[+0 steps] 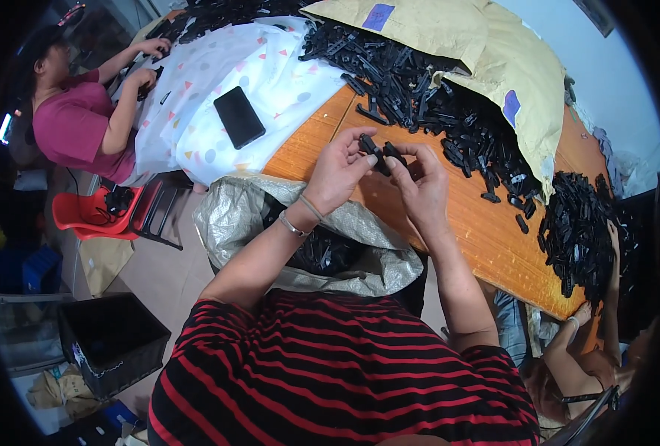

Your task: The recorder is inspecting and sorting small black plastic components into a large sack on a workshop table.

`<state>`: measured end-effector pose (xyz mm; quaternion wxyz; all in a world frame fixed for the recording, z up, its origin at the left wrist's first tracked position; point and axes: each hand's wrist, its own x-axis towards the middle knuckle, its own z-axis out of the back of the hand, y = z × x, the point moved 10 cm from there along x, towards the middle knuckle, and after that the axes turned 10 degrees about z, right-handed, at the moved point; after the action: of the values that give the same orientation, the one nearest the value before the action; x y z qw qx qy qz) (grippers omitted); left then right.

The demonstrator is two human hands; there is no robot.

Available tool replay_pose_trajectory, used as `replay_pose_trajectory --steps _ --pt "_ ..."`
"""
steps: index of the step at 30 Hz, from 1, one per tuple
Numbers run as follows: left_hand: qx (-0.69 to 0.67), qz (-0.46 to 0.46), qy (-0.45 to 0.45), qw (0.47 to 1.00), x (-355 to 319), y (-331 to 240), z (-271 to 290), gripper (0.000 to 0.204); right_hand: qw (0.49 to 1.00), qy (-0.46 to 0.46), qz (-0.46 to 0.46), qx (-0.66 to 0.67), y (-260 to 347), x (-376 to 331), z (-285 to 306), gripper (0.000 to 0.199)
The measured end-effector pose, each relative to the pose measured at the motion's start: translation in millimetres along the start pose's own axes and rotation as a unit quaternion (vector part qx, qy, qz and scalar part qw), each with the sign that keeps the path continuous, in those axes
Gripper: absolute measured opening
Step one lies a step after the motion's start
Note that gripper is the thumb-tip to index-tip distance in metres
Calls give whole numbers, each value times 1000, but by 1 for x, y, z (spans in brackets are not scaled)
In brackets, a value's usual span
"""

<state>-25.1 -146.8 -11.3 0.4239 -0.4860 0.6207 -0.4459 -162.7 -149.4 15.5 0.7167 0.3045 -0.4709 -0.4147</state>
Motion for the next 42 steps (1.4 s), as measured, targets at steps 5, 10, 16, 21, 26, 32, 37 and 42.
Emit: replay_pose_trajectory --steps 5,10,16,21,26,32,37,42 --pt "-20 -22 -4 1000 -2 -2 -1 35 997 -31 67 -21 25 1 0 19" --pt "18 -36 -11 999 -6 1 2 36 998 -16 63 -17 20 -1 -3 20" --pt "-10 -38 -11 999 -11 -2 -1 37 997 -21 64 -25 19 3 0 20" --pt "5 -57 -22 998 -21 -11 -8 36 994 -23 86 -62 26 2 -6 27" --pt "86 -72 -28 993 -26 -21 -10 25 996 11 4 -87 6 -2 -10 38" --pt "62 -71 -22 995 -26 -16 -10 16 999 31 0 -9 -1 -7 -24 32" --pt "6 -21 -33 999 -33 -2 3 13 995 94 -28 23 0 -16 -37 29" --pt "206 60 -1 977 -70 -1 31 9 975 218 -13 38 -21 -29 -27 24"
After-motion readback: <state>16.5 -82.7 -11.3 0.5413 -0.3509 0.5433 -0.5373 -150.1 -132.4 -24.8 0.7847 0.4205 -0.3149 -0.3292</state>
